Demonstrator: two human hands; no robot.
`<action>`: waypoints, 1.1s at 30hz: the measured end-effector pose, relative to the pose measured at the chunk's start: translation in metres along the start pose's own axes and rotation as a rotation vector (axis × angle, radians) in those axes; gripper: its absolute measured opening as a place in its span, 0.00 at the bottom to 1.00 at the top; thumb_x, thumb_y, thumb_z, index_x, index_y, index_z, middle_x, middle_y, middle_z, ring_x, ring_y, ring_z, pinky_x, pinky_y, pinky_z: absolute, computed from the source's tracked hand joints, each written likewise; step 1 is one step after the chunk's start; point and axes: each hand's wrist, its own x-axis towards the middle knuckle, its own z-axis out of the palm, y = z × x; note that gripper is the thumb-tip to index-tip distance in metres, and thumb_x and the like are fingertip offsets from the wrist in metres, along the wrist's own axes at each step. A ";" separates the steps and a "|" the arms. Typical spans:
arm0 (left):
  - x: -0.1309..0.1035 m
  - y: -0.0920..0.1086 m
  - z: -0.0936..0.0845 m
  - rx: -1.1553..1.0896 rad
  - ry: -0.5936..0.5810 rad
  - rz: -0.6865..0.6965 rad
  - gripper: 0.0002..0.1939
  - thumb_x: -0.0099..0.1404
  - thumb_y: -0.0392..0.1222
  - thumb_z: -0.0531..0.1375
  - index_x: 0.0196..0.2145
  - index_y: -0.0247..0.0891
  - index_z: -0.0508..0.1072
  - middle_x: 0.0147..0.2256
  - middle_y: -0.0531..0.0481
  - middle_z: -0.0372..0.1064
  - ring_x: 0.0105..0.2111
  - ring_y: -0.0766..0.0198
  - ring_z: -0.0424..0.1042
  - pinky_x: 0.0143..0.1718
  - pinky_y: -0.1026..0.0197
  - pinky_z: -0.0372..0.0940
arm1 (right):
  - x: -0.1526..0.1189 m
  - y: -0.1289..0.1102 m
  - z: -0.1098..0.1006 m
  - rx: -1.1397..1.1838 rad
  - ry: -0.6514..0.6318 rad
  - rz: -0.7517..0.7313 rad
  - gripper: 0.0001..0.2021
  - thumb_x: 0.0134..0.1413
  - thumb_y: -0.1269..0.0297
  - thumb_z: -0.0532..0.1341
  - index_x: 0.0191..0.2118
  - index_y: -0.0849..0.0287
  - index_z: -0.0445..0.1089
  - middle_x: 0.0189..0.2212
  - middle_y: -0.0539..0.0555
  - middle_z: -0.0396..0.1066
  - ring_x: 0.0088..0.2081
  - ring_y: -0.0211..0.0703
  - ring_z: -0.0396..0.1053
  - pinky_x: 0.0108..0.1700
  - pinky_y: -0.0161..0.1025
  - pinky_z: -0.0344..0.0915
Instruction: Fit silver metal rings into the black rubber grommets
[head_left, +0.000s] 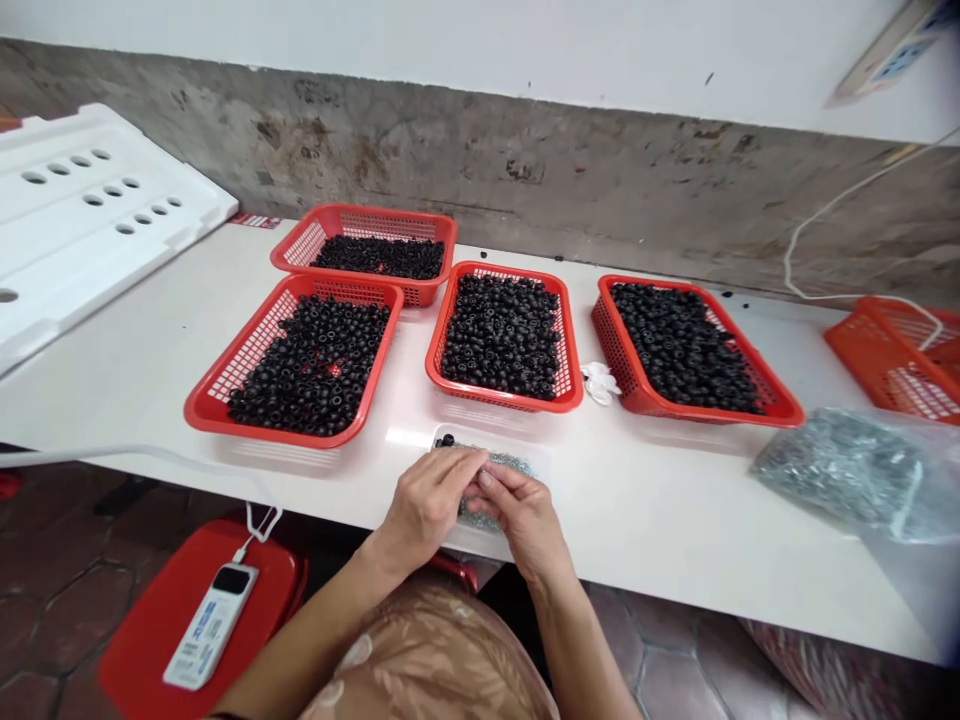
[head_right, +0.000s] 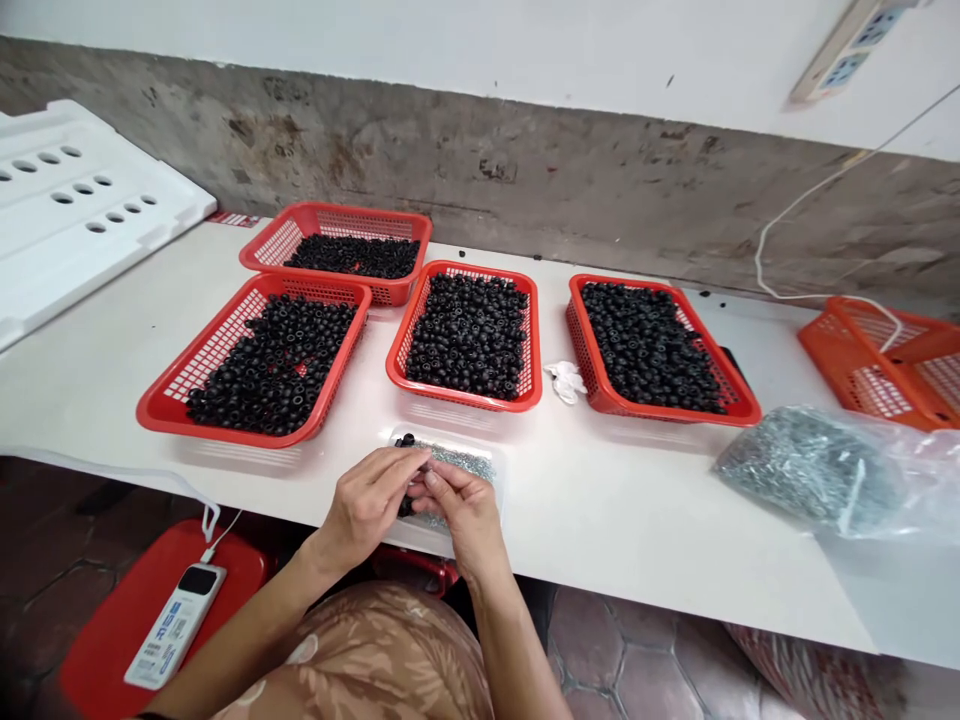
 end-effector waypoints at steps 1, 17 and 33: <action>0.000 0.000 -0.001 -0.048 0.004 -0.057 0.19 0.70 0.27 0.52 0.55 0.37 0.71 0.44 0.42 0.75 0.45 0.59 0.75 0.48 0.58 0.71 | 0.000 0.001 -0.002 -0.047 0.021 -0.045 0.15 0.46 0.57 0.72 0.41 0.55 0.80 0.32 0.53 0.78 0.31 0.39 0.73 0.36 0.37 0.72; 0.000 -0.005 -0.001 -0.794 -0.146 -0.732 0.13 0.64 0.35 0.61 0.47 0.37 0.77 0.39 0.46 0.72 0.37 0.62 0.72 0.41 0.62 0.67 | -0.011 -0.013 -0.012 -1.199 0.054 -0.963 0.24 0.65 0.73 0.57 0.64 0.51 0.60 0.41 0.55 0.78 0.40 0.45 0.76 0.42 0.43 0.73; 0.002 -0.005 -0.016 -1.129 -0.288 -0.770 0.10 0.63 0.37 0.63 0.42 0.38 0.81 0.37 0.47 0.75 0.36 0.62 0.73 0.40 0.62 0.67 | -0.009 -0.044 -0.009 -0.688 -0.199 -0.306 0.33 0.53 0.61 0.69 0.64 0.52 0.61 0.27 0.45 0.73 0.31 0.40 0.73 0.43 0.41 0.70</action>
